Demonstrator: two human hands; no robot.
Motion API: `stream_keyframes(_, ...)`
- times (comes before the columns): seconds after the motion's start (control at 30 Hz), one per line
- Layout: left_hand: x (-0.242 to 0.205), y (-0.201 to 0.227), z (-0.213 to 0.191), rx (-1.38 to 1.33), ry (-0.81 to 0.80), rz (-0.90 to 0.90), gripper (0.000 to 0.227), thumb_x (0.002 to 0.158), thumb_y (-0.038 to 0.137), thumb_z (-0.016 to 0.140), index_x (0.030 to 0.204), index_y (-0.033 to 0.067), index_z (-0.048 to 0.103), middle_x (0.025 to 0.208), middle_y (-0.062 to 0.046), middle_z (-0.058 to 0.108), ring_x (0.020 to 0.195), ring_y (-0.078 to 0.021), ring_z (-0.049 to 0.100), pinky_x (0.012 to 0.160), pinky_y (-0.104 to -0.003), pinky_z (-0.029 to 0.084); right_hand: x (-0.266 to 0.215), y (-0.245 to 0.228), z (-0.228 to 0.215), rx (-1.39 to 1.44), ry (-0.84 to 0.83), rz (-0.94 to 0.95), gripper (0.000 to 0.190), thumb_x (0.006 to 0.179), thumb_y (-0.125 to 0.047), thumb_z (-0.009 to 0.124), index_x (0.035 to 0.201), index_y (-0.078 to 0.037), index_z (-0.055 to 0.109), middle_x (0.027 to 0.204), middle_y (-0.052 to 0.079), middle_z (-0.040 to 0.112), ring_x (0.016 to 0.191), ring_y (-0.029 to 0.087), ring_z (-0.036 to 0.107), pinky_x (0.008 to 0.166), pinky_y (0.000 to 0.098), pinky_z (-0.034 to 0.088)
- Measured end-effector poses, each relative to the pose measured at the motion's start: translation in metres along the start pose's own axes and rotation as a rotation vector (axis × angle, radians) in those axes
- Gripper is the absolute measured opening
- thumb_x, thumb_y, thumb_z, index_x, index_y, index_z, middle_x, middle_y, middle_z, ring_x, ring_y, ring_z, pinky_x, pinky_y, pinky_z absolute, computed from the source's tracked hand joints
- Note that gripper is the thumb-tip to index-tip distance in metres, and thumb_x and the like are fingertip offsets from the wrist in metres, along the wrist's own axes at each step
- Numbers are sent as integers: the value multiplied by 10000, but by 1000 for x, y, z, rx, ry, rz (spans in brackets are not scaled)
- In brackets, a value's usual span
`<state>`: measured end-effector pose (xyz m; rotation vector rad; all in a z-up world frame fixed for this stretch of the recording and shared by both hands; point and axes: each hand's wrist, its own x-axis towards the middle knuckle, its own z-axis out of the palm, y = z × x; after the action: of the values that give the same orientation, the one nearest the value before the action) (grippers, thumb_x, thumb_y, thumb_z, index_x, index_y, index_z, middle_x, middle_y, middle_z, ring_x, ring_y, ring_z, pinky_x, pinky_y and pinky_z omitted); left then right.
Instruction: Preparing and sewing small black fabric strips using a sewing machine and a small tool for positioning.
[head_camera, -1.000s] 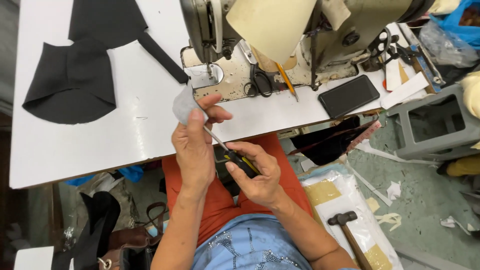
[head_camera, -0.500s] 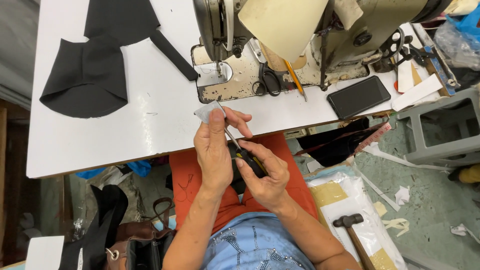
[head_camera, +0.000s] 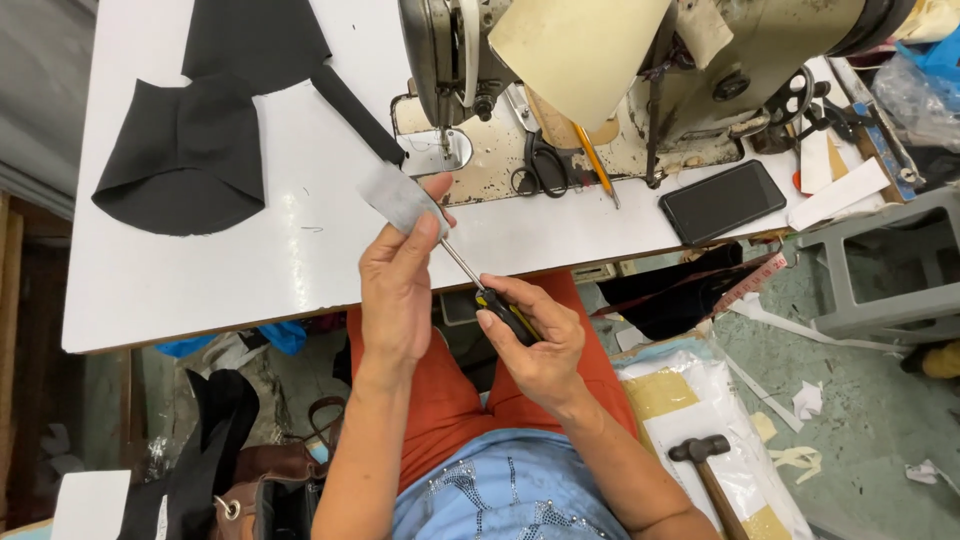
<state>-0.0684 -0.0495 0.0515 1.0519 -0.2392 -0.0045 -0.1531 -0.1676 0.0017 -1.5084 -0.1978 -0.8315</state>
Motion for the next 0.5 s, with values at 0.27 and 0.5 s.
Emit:
stream_keyframes(0.27,7,21,-17,18,-102,-46,320,1025,103,724,1327,1,749,1189,-218,810,1131,-194,748,1100,-352,562,-3,5,-1,-19,-24,8,312,873,84,830,1181,103,782,1070,211,843,1014,226,800,804,336,651)
stream_keyframes(0.5,4,29,-13,156,-79,-4,218,1006,78,752,1200,-17,783,1054,-214,824,974,-165,756,1011,-342,612,-3,4,1,-56,-48,-24,318,880,114,810,1195,96,778,1096,206,840,1060,295,805,849,375,659)
